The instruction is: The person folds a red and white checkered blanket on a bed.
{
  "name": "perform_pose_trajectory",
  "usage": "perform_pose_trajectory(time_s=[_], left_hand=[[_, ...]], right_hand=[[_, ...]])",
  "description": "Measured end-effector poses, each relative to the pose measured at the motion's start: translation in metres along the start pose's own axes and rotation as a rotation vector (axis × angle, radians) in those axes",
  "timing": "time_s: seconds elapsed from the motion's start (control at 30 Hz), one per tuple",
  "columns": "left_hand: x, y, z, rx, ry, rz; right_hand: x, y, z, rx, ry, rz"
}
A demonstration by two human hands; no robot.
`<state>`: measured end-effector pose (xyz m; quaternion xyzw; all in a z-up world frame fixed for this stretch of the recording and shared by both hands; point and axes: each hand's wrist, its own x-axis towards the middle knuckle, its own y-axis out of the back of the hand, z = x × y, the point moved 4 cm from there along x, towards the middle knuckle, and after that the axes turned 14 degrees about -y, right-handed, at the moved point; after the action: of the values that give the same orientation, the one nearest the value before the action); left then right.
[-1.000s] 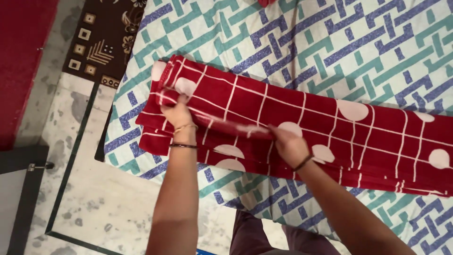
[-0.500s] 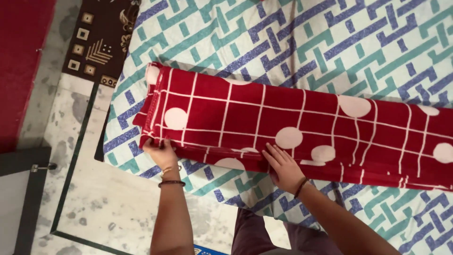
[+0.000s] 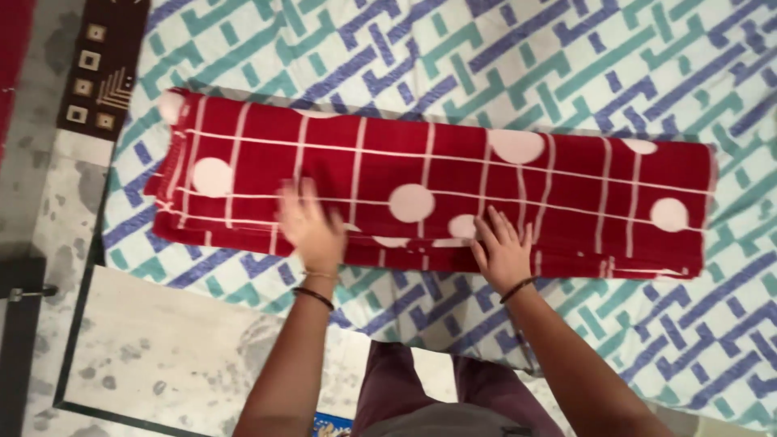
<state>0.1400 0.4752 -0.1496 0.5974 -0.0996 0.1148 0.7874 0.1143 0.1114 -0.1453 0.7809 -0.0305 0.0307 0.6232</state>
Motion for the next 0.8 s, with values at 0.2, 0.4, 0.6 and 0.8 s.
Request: perform_pose_trajectory(time_s=[0.2, 0.4, 0.6, 0.8], left_hand=[[-0.040, -0.042, 0.176, -0.213, -0.238, -0.264], [-0.079, -0.093, 0.237, -0.168, -0.278, -0.409], [-0.091, -0.087, 0.246, -0.055, -0.198, -0.587], [-0.100, -0.099, 0.272, 0.048, -0.069, -0.699]], right_hand=[[-0.047, -0.048, 0.168, 0.522, -0.627, 0.186], [-0.054, -0.111, 0.305, 1.591, -1.588, -0.026], [-0.070, -0.096, 0.365, 1.640, -1.638, 0.124], [-0.112, -0.089, 0.452, 0.869, -1.350, 0.637]])
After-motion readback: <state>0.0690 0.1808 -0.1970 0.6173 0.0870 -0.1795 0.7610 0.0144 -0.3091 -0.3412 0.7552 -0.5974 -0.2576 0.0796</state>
